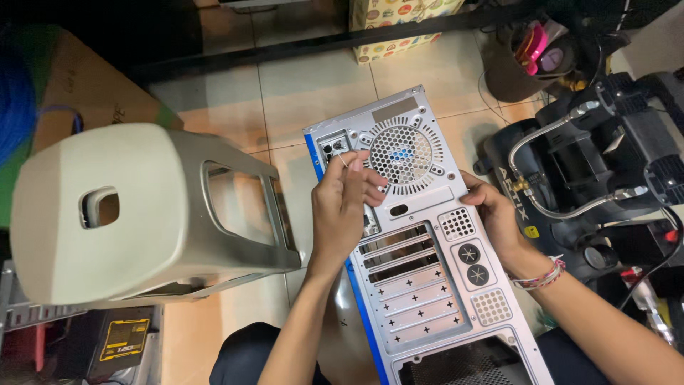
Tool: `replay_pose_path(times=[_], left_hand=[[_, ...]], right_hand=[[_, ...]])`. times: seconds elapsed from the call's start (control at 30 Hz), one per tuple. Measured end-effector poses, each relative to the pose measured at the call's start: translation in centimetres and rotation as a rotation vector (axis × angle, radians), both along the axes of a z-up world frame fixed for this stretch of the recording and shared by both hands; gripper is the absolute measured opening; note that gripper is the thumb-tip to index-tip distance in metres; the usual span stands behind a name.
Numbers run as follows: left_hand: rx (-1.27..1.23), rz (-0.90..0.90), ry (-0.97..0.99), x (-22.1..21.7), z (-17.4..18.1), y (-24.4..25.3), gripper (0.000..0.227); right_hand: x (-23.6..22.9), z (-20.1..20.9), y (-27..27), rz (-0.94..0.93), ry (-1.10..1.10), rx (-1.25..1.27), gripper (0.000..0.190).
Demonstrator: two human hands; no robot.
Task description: The person removes the side panel of a desktop computer case and extracts internal components, including the motherboard, CPU cooler, graphics card, and power supply. Each component is placed on a nearby workbench.
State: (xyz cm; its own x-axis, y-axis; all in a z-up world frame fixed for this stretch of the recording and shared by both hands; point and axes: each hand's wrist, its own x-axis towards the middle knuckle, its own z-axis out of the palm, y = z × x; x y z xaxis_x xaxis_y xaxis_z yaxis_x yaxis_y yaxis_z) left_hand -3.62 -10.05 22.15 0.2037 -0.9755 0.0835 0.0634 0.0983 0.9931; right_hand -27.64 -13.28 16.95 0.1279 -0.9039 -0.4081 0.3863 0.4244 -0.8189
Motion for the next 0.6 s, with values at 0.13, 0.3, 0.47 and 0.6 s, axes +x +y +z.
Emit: replay_pose_path(times=[0.13, 0.3, 0.47, 0.6], left_hand=[[0.014, -0.083, 0.139, -0.2, -0.4, -0.9, 0.037], [0.057, -0.203, 0.260, -1.0, 0.0, -1.4, 0.041], [0.087, -0.242, 0.354, -2.0, -0.2, -2.4, 0.040], [0.139, -0.257, 0.375, -2.2, -0.1, -2.8, 0.038]], right_hand=[[-0.3, 2.1, -0.3, 0.081, 0.142, 0.002, 0.070], [-1.6, 3.2, -0.7, 0.183, 0.383, -0.041, 0.074], [-3.9, 1.5, -3.0, 0.311, 0.597, -0.171, 0.071], [-5.1, 0.4, -3.8, 0.418, 0.793, -0.215, 0.062]])
